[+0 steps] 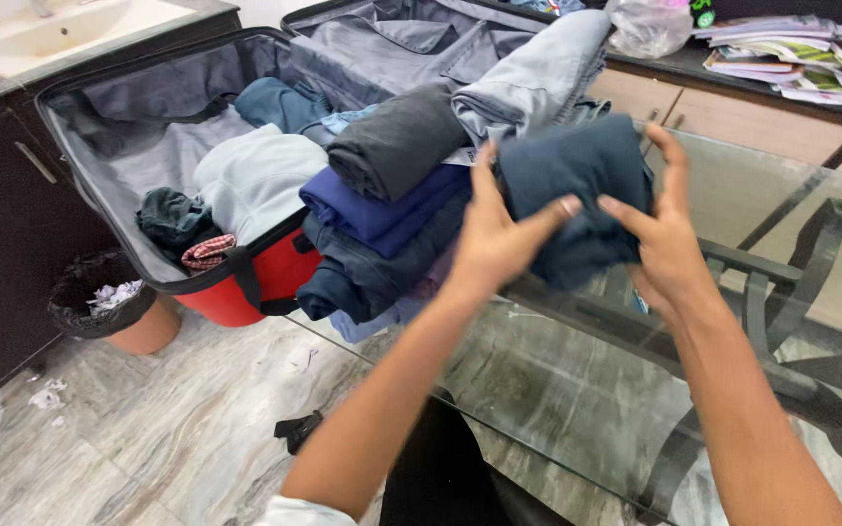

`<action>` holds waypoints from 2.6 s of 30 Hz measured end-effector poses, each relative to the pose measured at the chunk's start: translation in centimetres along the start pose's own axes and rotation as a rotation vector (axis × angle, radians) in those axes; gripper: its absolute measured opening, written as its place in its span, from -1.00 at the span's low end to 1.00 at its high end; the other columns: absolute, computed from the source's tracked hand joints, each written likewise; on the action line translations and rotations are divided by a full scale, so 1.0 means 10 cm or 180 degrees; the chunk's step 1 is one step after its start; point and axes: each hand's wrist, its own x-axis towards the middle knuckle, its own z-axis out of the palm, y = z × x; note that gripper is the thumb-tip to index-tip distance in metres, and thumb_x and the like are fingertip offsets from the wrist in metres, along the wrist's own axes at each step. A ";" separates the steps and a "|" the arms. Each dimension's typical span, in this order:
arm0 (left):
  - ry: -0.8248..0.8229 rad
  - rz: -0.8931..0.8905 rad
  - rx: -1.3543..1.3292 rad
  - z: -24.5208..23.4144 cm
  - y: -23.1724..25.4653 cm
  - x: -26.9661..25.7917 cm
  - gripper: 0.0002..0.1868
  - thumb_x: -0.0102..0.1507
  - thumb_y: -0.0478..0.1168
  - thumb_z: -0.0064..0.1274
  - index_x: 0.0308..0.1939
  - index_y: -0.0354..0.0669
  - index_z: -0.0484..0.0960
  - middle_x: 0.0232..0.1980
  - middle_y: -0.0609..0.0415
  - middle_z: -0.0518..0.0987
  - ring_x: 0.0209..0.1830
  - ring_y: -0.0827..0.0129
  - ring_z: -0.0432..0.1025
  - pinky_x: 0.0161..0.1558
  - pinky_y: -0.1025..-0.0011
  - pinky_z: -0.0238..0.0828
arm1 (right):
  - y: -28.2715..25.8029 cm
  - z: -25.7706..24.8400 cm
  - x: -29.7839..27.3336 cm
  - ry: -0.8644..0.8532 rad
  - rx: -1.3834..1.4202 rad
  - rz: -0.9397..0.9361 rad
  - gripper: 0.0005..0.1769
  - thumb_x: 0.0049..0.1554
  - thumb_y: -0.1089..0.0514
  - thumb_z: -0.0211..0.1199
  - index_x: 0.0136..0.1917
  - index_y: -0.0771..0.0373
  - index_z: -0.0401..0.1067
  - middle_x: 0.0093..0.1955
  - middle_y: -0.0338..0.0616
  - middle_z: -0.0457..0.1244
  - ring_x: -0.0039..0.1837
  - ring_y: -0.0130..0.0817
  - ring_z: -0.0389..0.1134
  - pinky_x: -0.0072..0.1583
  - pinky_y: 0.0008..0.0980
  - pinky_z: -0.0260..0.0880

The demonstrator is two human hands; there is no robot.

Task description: The person folds a dark blue t-shirt and a pair of dark green trousers on a glass table. They smooth and align the garments, fold sleeves and legs, and roll the items into compact bundles before placing them into a suitcase.

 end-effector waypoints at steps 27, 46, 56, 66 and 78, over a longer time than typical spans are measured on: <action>-0.0114 0.1143 0.3926 -0.75 -0.08 2.05 -0.70 0.29 0.05 -0.01 -0.08 0.01 0.68 -0.16 0.00 0.68 -0.04 0.00 0.54 -0.05 -0.25 0.23 | 0.50 0.55 1.85 -0.0104 -0.4398 -0.1816 -0.28 0.39 -0.29 -0.06 0.46 0.37 0.32 0.53 0.23 0.13 0.62 0.15 -0.02 0.52 0.13 -0.18; -0.0808 0.2238 0.2175 0.96 -0.26 1.06 -0.85 0.24 -0.15 0.10 -0.34 -0.12 0.63 -0.45 -0.04 0.62 -0.38 0.01 0.53 -0.21 0.06 0.32 | 0.15 -1.18 0.42 0.0804 -0.4501 -0.1626 -0.64 0.28 -0.10 0.23 0.17 0.16 0.57 0.52 0.06 0.24 0.67 0.13 0.01 0.54 0.15 -0.08; -0.1870 0.1316 0.1770 2.08 -1.01 0.18 -0.85 0.25 -0.13 0.12 -0.30 -0.11 0.68 -0.40 0.02 0.68 -0.34 0.04 0.54 -0.10 0.09 0.28 | 0.33 -3.90 -1.32 0.1591 -0.6388 0.0708 -0.43 0.03 -0.20 0.40 0.27 0.00 0.57 0.61 -0.03 0.12 0.73 0.13 -0.15 0.56 0.23 -0.14; -0.2280 0.1020 0.1723 2.34 -1.48 -0.15 -0.86 0.20 -0.18 0.14 -0.24 -0.10 0.72 -0.24 0.00 0.73 -0.22 0.10 0.60 -0.16 0.12 0.36 | -0.11 -5.14 -2.30 0.3085 -0.5169 0.2516 0.27 -0.19 -0.39 0.45 0.65 -0.32 -0.12 0.72 0.05 -0.33 0.67 0.33 -0.40 0.38 0.62 -0.20; -0.2149 -0.0122 0.1323 2.26 -1.95 -0.52 -0.73 0.19 -0.12 0.22 -0.07 -0.12 0.70 -0.29 0.01 0.72 -0.31 0.28 0.63 -0.20 0.34 0.51 | 0.60 -3.94 -1.92 0.2082 -0.6105 0.1372 -0.61 0.16 0.13 0.05 0.18 -0.01 0.56 -0.20 0.19 0.40 -0.13 0.19 0.46 -0.04 0.12 0.46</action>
